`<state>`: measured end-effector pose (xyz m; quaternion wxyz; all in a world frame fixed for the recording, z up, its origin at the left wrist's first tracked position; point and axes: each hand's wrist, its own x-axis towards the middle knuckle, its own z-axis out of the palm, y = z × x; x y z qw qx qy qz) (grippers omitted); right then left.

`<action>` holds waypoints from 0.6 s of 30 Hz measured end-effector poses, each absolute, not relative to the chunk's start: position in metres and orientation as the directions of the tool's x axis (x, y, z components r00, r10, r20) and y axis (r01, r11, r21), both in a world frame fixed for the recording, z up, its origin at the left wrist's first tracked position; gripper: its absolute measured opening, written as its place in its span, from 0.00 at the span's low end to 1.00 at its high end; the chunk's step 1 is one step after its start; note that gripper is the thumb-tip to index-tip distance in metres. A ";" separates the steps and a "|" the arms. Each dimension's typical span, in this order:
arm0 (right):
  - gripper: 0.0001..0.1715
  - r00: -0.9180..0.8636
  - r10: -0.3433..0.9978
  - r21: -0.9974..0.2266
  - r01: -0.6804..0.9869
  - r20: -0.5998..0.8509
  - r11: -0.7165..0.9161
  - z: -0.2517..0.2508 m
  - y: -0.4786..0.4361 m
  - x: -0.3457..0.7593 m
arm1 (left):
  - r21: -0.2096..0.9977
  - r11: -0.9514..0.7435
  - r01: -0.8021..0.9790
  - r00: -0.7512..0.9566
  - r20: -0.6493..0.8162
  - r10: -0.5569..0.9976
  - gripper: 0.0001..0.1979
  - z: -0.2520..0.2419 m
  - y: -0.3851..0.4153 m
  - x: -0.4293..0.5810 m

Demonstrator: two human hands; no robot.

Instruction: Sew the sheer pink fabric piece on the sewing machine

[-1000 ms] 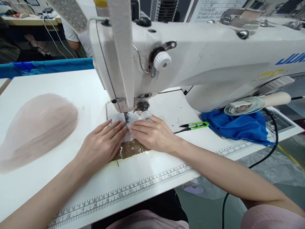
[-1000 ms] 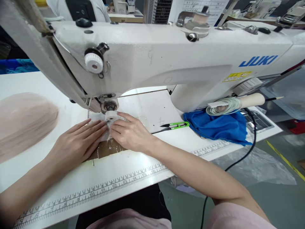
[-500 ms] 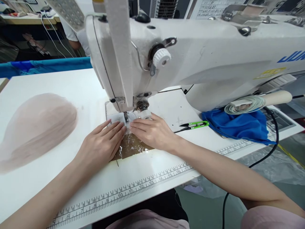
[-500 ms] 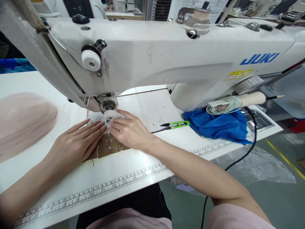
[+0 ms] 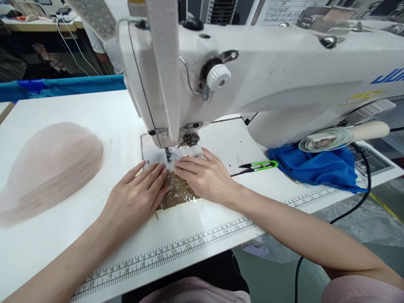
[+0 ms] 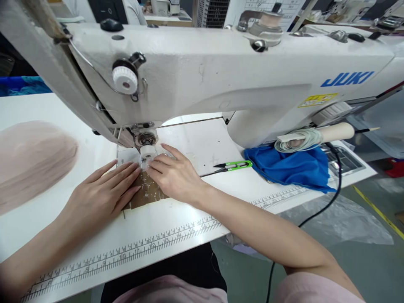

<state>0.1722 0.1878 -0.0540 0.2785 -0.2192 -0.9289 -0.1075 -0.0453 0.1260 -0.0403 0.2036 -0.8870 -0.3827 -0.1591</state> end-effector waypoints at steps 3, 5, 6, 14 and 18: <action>0.19 -0.744 0.326 0.110 0.470 0.583 0.876 -0.055 0.188 0.172 | -0.235 -0.628 0.742 0.657 0.438 0.613 0.17 -0.040 0.126 -0.045; 0.19 -0.742 0.319 0.121 0.472 0.590 0.873 -0.055 0.188 0.172 | -0.233 -0.631 0.740 0.659 0.438 0.612 0.17 -0.040 0.127 -0.045; 0.19 -0.741 0.319 0.121 0.473 0.590 0.873 -0.055 0.188 0.172 | -0.234 -0.630 0.740 0.659 0.439 0.611 0.17 -0.040 0.128 -0.045; 0.19 -0.743 0.362 0.102 0.496 0.563 0.862 -0.057 0.192 0.169 | -0.191 -0.610 0.769 0.627 0.409 0.663 0.19 -0.040 0.135 -0.047; 0.20 -0.739 0.383 0.115 0.524 0.555 0.844 -0.056 0.195 0.167 | -0.187 -0.607 0.772 0.623 0.406 0.668 0.20 -0.040 0.139 -0.048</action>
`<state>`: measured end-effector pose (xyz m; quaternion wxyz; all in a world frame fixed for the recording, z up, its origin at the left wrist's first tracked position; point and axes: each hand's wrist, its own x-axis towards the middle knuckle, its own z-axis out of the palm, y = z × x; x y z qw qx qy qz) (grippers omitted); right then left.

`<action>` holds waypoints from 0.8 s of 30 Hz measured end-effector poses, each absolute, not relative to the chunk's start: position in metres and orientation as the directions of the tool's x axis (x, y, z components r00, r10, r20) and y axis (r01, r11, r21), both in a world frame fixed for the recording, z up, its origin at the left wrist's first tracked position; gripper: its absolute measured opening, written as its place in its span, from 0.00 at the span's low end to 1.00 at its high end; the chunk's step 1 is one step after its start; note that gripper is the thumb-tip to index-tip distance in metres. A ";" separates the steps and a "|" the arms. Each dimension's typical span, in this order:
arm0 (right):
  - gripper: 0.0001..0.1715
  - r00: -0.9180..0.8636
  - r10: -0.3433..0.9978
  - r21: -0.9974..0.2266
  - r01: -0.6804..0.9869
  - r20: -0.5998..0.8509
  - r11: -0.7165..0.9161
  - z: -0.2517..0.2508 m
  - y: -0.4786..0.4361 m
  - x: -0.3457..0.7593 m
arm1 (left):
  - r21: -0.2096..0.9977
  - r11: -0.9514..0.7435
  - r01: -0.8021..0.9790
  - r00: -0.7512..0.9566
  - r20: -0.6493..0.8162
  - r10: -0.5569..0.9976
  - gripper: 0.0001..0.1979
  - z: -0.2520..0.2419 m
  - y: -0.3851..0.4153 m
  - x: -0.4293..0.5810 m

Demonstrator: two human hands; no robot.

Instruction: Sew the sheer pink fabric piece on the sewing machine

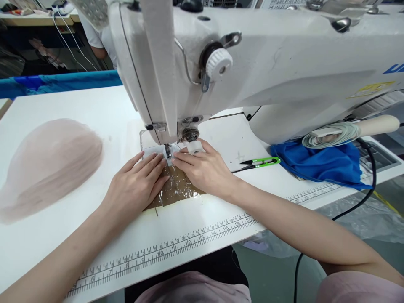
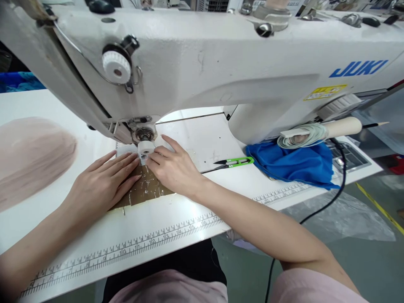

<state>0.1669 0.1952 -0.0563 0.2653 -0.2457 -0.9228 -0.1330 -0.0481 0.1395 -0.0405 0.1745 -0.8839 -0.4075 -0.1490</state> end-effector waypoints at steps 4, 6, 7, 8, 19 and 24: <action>0.21 -0.746 0.430 0.111 0.552 0.508 0.826 -0.055 0.196 0.166 | -0.183 -0.594 0.783 0.610 0.410 0.678 0.20 -0.042 0.144 -0.048; 0.21 -0.751 0.440 0.109 0.555 0.493 0.824 -0.056 0.196 0.166 | -0.173 -0.588 0.790 0.601 0.408 0.687 0.20 -0.042 0.146 -0.048; 0.21 -0.752 0.438 0.113 0.554 0.492 0.825 -0.056 0.197 0.166 | -0.168 -0.584 0.795 0.595 0.409 0.692 0.21 -0.043 0.147 -0.049; 0.21 -0.753 0.432 0.118 0.552 0.497 0.826 -0.056 0.197 0.166 | -0.163 -0.580 0.798 0.589 0.411 0.696 0.21 -0.043 0.148 -0.050; 0.21 -0.718 0.448 0.085 0.572 0.533 0.816 -0.051 0.198 0.174 | -0.141 -0.530 0.836 0.535 0.416 0.735 0.23 -0.044 0.150 -0.052; 0.22 -0.702 0.480 0.037 0.583 0.526 0.811 -0.045 0.196 0.176 | -0.176 -0.410 0.895 0.446 0.397 0.802 0.22 -0.041 0.150 -0.058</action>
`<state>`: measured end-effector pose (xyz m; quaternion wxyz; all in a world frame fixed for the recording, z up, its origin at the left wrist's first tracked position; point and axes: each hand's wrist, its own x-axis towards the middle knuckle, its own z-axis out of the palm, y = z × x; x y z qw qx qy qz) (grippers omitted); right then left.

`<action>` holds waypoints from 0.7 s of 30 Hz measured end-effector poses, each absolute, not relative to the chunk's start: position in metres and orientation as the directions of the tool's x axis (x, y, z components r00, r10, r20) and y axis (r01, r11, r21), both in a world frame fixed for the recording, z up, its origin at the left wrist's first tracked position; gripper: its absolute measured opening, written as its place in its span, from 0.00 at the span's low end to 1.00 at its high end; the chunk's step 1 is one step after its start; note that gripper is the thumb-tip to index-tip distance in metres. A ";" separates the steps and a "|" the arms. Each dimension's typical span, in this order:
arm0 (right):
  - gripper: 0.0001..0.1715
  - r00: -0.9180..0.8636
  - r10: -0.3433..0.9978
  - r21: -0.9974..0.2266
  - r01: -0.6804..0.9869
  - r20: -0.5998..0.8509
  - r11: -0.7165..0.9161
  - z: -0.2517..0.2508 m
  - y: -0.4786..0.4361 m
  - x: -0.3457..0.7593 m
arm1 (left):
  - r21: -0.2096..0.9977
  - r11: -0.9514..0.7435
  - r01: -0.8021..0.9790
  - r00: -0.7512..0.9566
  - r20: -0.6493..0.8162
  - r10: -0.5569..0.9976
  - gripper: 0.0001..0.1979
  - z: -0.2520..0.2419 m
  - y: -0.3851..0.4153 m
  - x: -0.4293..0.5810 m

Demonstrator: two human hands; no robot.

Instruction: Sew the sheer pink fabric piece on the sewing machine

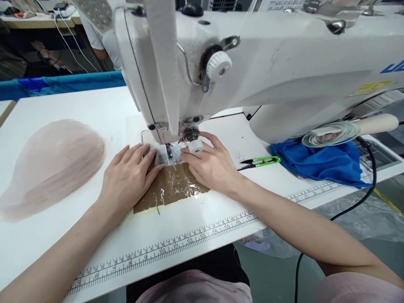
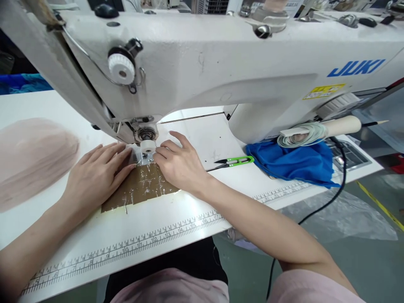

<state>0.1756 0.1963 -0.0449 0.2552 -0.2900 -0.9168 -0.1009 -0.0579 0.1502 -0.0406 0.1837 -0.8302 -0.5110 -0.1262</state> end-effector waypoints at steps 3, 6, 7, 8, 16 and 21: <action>0.22 -0.690 0.491 -0.006 0.576 0.532 0.817 -0.043 0.193 0.173 | -0.274 -0.388 0.880 0.472 0.412 0.780 0.20 -0.035 0.142 -0.051; 0.21 -0.729 0.437 -0.083 0.467 0.527 0.880 -0.043 0.187 0.169 | -0.215 -0.583 0.784 0.614 0.408 0.676 0.14 -0.028 0.122 -0.035; 0.21 -0.767 0.390 -0.113 0.389 0.509 0.914 -0.044 0.185 0.167 | -0.160 -0.717 0.678 0.705 0.416 0.574 0.12 -0.026 0.114 -0.030; 0.20 -0.810 0.333 -0.142 0.302 0.484 0.943 -0.044 0.183 0.166 | -0.108 -0.826 0.554 0.781 0.412 0.470 0.09 -0.023 0.107 -0.025; 0.16 -0.835 0.208 -0.226 0.104 0.510 0.969 -0.044 0.184 0.173 | -0.107 -0.507 0.855 0.480 0.531 0.698 0.11 -0.019 0.108 -0.039; 0.16 -0.782 0.298 -0.286 0.160 0.547 0.945 -0.040 0.188 0.179 | 0.038 -0.317 0.948 0.286 0.341 0.895 0.14 -0.028 0.121 -0.042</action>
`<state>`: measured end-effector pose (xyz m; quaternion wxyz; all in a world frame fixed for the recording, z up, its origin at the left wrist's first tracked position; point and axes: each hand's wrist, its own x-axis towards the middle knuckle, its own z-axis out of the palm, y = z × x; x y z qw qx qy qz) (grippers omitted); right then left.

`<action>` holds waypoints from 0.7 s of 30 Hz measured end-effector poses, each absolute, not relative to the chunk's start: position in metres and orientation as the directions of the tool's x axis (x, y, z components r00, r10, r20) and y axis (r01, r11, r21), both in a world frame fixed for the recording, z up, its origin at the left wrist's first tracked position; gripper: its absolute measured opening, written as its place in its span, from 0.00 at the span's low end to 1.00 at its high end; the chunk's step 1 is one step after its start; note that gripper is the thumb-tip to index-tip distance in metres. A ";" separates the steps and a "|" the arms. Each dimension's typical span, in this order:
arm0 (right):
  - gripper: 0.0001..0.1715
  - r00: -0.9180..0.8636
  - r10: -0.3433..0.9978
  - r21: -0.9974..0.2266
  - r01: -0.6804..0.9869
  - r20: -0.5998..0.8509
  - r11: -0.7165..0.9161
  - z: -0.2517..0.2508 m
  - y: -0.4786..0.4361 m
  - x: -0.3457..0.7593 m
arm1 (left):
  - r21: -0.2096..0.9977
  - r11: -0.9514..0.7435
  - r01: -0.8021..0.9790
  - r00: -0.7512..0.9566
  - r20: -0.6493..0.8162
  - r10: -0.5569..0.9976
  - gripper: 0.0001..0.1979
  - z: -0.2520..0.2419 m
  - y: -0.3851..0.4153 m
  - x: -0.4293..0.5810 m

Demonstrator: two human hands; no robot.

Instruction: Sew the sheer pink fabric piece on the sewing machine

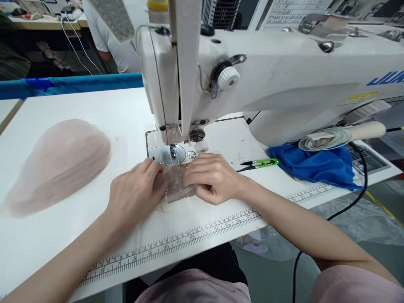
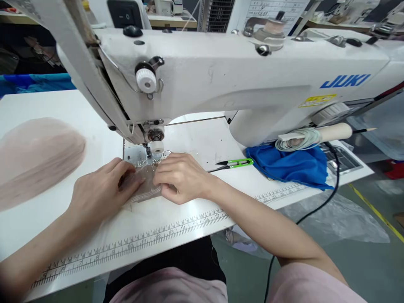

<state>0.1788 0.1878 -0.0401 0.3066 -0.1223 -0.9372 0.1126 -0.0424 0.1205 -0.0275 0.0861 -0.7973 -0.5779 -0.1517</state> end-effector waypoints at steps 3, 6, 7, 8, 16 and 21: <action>0.12 -0.747 0.393 -0.359 0.219 0.536 0.907 -0.038 0.185 0.176 | 0.166 -0.312 0.936 0.251 0.309 0.917 0.11 -0.027 0.119 -0.041; 0.09 -0.682 0.538 -0.473 0.308 0.495 0.825 -0.035 0.180 0.172 | 0.283 -0.342 0.896 0.251 0.314 0.916 0.10 -0.024 0.116 -0.040; 0.09 -0.644 0.609 -0.553 0.327 0.463 0.766 -0.034 0.179 0.171 | 0.339 -0.357 0.870 0.250 0.321 0.914 0.10 -0.022 0.115 -0.039; 0.12 -0.621 0.680 -0.659 0.327 0.391 0.677 -0.032 0.178 0.171 | 0.401 -0.375 0.835 0.253 0.325 0.911 0.09 -0.021 0.115 -0.038; 0.07 -0.750 0.630 -0.979 0.172 -0.202 -0.110 -0.019 0.184 0.176 | 0.907 0.121 0.403 0.301 -0.257 0.919 0.18 -0.013 0.124 -0.038; 0.17 -0.663 0.739 -0.985 0.173 -0.120 -0.005 -0.019 0.180 0.173 | 0.855 0.431 0.289 0.202 -0.494 0.846 0.19 -0.002 0.123 -0.036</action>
